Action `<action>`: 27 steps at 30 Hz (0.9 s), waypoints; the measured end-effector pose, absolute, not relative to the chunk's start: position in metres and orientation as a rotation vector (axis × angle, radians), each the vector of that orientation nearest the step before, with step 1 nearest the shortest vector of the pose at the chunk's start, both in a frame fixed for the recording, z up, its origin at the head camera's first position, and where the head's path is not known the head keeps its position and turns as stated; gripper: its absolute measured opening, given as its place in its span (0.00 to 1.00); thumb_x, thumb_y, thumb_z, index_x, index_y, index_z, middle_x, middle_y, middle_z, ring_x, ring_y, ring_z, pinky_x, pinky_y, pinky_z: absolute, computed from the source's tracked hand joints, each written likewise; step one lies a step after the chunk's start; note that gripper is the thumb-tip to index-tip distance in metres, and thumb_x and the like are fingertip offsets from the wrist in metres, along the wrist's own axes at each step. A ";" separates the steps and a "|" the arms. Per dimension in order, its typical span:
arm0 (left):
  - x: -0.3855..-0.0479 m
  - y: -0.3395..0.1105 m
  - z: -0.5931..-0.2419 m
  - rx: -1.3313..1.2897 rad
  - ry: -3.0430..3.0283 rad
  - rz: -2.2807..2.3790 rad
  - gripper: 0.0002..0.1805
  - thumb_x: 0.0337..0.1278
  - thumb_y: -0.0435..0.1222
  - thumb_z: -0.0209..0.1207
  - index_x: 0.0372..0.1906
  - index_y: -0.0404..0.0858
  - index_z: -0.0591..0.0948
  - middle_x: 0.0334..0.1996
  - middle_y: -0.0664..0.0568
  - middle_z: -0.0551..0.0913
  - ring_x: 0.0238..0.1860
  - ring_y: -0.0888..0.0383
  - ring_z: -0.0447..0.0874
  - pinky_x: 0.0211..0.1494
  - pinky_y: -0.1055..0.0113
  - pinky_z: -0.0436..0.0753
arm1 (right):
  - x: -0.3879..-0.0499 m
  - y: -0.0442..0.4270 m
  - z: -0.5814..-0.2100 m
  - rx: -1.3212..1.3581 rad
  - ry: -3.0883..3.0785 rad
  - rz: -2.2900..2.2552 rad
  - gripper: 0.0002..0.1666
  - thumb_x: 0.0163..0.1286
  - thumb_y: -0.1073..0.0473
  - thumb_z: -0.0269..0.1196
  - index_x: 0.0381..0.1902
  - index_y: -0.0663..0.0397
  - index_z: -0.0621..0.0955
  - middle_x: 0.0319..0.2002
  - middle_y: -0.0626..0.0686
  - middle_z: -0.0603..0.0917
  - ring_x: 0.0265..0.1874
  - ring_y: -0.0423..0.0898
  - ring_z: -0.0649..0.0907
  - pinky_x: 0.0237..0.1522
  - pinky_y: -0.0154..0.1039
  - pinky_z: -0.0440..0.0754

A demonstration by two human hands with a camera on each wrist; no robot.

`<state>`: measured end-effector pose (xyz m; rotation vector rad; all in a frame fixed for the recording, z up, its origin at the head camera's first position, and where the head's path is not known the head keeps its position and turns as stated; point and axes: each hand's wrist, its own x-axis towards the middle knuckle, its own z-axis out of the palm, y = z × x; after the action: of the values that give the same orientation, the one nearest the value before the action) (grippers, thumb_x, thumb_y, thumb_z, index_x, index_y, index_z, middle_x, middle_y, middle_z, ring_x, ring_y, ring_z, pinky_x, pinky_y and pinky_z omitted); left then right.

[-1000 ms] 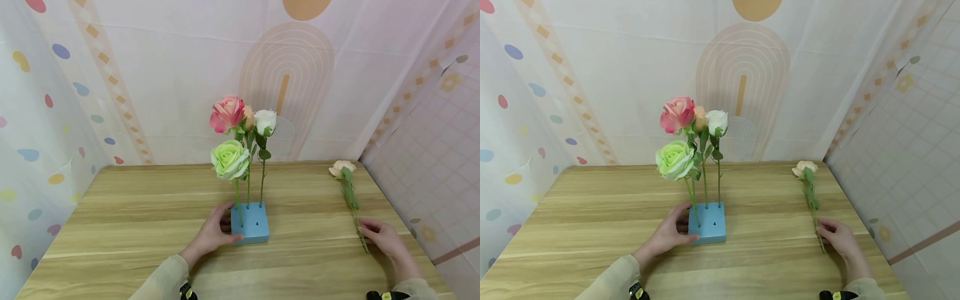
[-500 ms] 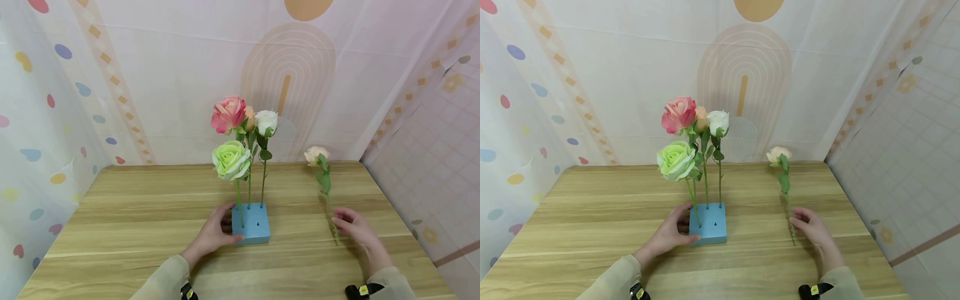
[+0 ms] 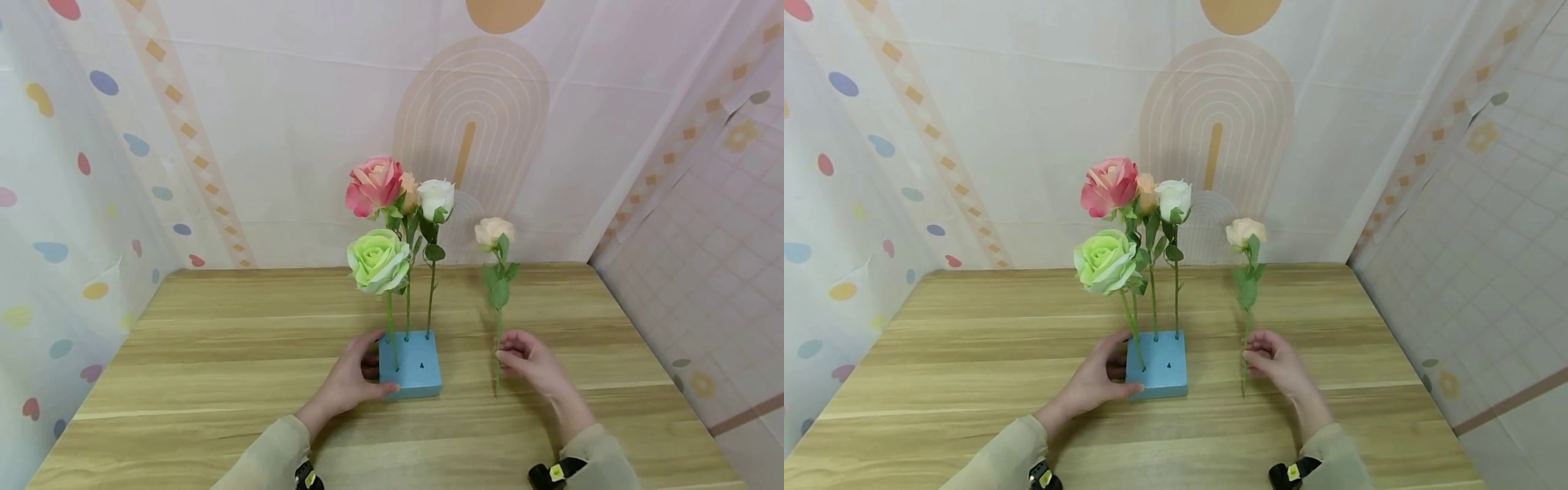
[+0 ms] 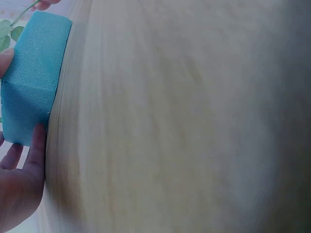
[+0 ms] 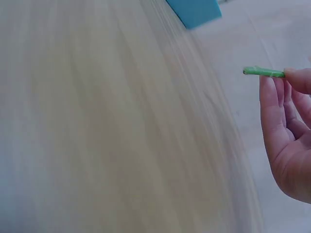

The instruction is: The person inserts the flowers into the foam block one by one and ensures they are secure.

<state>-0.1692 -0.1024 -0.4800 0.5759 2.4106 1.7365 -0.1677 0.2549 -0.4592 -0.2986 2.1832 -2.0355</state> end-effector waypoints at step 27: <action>-0.169 -0.102 -0.482 0.567 2.417 1.740 0.51 0.41 0.30 0.77 0.73 0.34 0.63 0.64 0.36 0.64 0.50 0.44 0.77 0.48 0.56 0.84 | -0.166 0.167 -0.445 -0.766 2.597 -1.963 0.10 0.64 0.77 0.63 0.40 0.66 0.75 0.35 0.62 0.82 0.36 0.40 0.82 0.38 0.40 0.85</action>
<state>-0.1689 -0.1020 -0.4816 0.5668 2.4172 1.7397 -0.1664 0.1670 -0.4450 -0.7657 2.5969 -1.9631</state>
